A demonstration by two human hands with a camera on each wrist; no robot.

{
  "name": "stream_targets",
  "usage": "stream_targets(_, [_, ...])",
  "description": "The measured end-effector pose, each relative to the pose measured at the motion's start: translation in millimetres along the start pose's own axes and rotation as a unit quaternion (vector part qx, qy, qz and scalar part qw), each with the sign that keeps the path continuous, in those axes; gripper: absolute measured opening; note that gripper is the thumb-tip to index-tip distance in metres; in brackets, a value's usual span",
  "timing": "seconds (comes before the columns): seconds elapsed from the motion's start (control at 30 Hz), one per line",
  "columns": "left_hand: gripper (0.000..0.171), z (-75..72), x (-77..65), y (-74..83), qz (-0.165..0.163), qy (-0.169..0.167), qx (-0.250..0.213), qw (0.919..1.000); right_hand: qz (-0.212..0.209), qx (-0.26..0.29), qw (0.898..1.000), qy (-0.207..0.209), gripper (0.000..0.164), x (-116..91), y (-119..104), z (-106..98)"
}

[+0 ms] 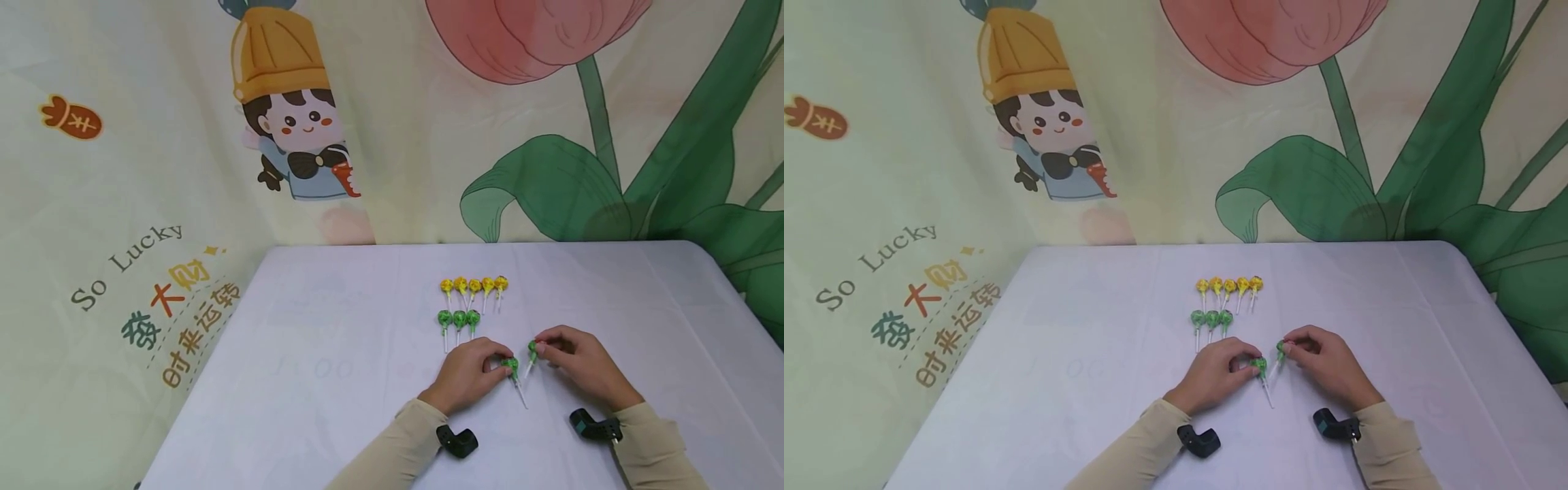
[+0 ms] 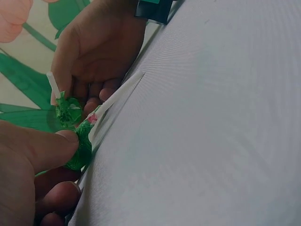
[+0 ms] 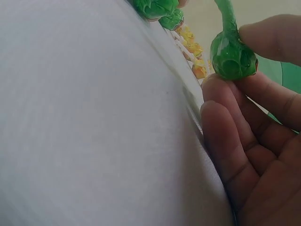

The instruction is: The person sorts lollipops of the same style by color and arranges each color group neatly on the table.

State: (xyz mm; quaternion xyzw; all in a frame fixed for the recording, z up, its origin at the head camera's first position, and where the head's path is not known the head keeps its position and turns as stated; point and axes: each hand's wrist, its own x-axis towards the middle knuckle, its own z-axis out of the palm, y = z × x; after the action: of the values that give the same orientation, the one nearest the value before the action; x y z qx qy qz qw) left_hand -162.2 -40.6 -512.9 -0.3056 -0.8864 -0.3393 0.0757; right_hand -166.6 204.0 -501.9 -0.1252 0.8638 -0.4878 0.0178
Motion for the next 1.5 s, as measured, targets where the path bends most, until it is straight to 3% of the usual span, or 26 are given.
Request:
stream_targets(0.3, [0.021, 0.7, -0.1, 1.0, 0.003, -0.006, 0.008, 1.0000, 0.006, -0.006, 1.000, 0.007, 0.028, -1, 0, 1])
stream_targets(0.57, [0.020, -1.2, -1.8, 0.5, -0.004, -0.008, 0.007, 0.9999, 0.002, 0.023, 1.000, 0.009, 0.028, 2, -1, 1])
stream_targets(0.83, [0.020, -2.8, -7.6, 1.1, -0.008, -0.012, 0.004, 0.9999, 0.026, 0.040, 0.999, -0.004, 0.036, 7, -3, 0])
stream_targets(1.2, [0.021, -1.1, -5.5, 2.5, 0.004, 0.002, 0.006, 1.0000, 0.040, 0.040, 0.998, -0.009, 0.039, 22, -6, -8])
stream_targets(1.5, [0.021, -2.5, -0.4, 1.9, 0.004, 0.001, 0.000, 1.0000, 0.028, 0.033, 0.999, -0.012, 0.036, 45, -16, -8])
